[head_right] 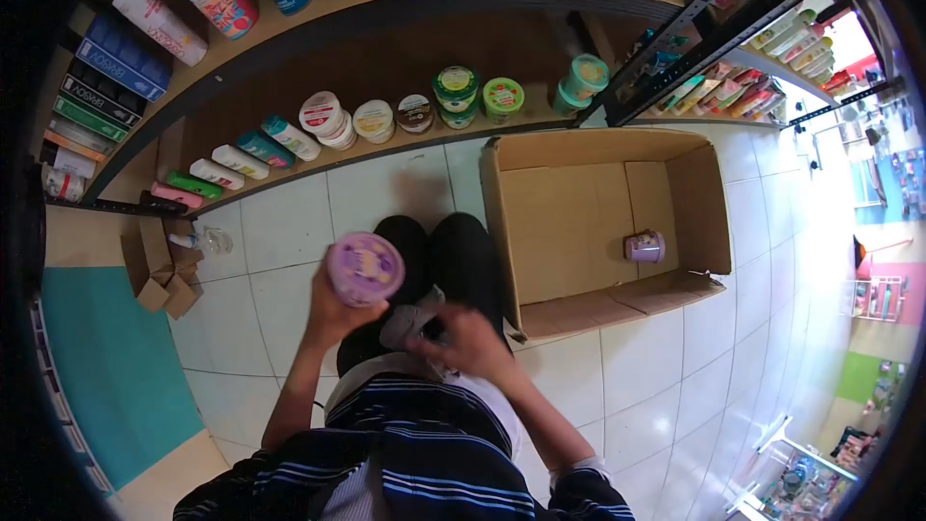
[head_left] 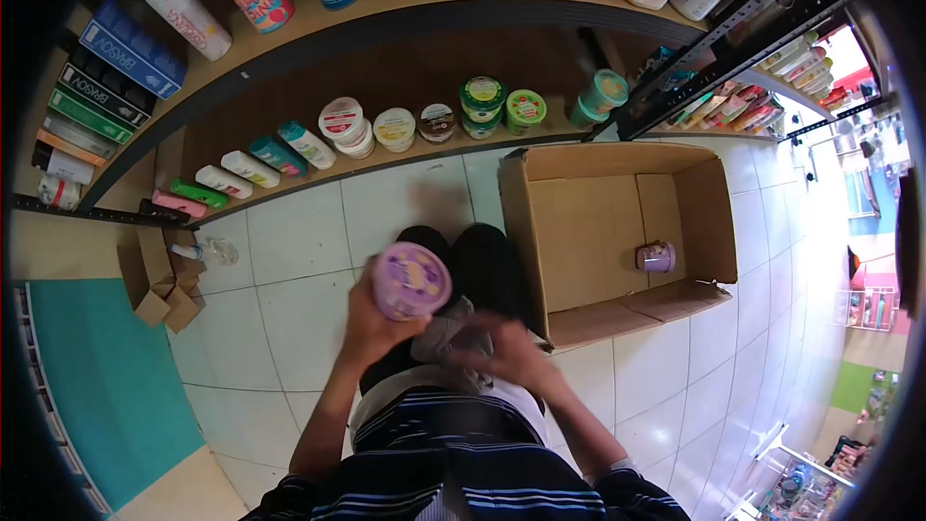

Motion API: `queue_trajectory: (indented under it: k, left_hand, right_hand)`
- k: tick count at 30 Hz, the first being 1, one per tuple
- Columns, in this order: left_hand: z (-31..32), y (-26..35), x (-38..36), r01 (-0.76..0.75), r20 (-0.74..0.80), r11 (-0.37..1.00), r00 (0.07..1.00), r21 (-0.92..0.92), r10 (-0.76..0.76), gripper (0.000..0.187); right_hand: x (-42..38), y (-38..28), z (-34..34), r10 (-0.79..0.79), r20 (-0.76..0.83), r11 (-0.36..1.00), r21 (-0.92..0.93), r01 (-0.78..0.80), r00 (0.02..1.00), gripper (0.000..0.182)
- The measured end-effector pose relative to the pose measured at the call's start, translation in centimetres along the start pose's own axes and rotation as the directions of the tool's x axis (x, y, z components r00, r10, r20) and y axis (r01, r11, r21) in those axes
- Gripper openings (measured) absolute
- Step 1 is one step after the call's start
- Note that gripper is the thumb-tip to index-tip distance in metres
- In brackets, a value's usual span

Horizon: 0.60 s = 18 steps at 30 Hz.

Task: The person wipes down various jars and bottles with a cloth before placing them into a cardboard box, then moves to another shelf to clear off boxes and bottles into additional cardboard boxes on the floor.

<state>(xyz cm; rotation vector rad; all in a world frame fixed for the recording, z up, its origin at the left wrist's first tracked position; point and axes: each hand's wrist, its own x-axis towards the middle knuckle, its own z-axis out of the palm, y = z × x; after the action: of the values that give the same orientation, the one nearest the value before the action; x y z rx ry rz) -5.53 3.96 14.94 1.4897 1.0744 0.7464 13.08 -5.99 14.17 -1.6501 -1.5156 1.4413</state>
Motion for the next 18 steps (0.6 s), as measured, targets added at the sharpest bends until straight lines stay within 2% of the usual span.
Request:
queue_trajectory:
  k: [1, 2, 3, 4, 5, 7, 9, 11, 13, 14, 16, 17, 18]
  left_hand:
    - [1.1, -0.3, 0.0, 0.039, 0.067, 0.999, 0.997, 0.029, -0.041, 0.068]
    - [2.1, -0.5, -0.1, 0.040, 0.072, 0.999, 0.997, 0.021, -0.042, 0.068]
    - [3.0, -0.5, -0.1, -0.031, 0.142, 0.992, 0.990, 0.125, 0.013, 0.070]
    - [3.9, -0.6, -0.1, -0.111, 0.219, 0.968, 0.974, 0.224, 0.061, 0.073]
    - [4.6, -0.8, 0.0, -0.111, 0.224, 0.969, 0.973, 0.219, 0.061, 0.073]
    - [6.0, -1.2, 0.4, -0.081, 0.267, 0.990, 0.963, 0.117, 0.047, 0.077]
    - [7.0, -1.4, 1.0, -0.086, 0.257, 0.991, 0.965, 0.098, 0.058, 0.076]
    - [7.3, -2.4, 1.6, -0.091, 0.249, 0.993, 0.966, 0.082, 0.068, 0.075]
    - [8.1, -5.0, 1.7, -0.112, 0.171, 0.969, 0.982, 0.220, 0.075, 0.064]
    - [8.2, -7.7, 1.2, -0.109, 0.169, 0.970, 0.983, 0.216, 0.073, 0.064]
    - [8.1, -13.0, -0.7, -0.111, 0.285, 0.811, 0.956, 0.575, -0.071, 0.055]
    - [8.3, -13.1, -0.9, -0.110, 0.285, 0.813, 0.956, 0.572, -0.071, 0.055]
    - [8.5, -13.1, -1.0, -0.193, 0.297, 0.756, 0.955, 0.625, -0.002, 0.052]
  right_hand:
    - [0.4, -1.1, -1.8, -0.043, -0.136, 0.998, 0.038, 0.048, 0.990, 0.057]
    - [0.9, -1.8, -3.3, -0.082, -0.271, 0.993, 0.065, 0.103, 0.959, 0.064]
    - [1.4, -2.3, -4.4, -0.075, -0.274, 0.994, 0.061, 0.095, 0.959, 0.064]
    - [1.9, -2.6, -5.3, -0.168, -0.174, 0.985, 0.012, 0.173, 0.970, 0.070]
    - [2.3, -2.8, -5.8, -0.256, -0.068, 0.967, -0.027, 0.255, 0.964, 0.076]
    - [2.9, -2.7, -6.5, -0.227, -0.032, 0.973, -0.059, 0.225, 0.973, 0.075]
    - [3.6, -2.7, -7.8, -0.199, 0.010, 0.976, -0.088, 0.199, 0.980, 0.075]
    - [4.3, -2.4, -10.9, -0.164, 0.003, 0.963, -0.217, 0.161, 0.986, 0.070]
    - [5.7, -1.7, -14.6, -0.097, -0.165, 0.933, -0.360, 0.032, 0.981, 0.067]
    - [6.8, -1.2, -16.6, -0.174, -0.245, 0.892, -0.450, 0.047, 0.954, 0.070]
    - [9.6, -0.2, -20.7, -0.344, -0.336, 0.808, -0.581, 0.094, 0.877, 0.074]
    - [11.2, 0.1, -22.6, -0.430, -0.353, 0.770, -0.624, 0.134, 0.831, 0.074]
    - [12.9, 0.6, -24.3, -0.445, -0.339, 0.744, -0.654, 0.132, 0.829, 0.074]
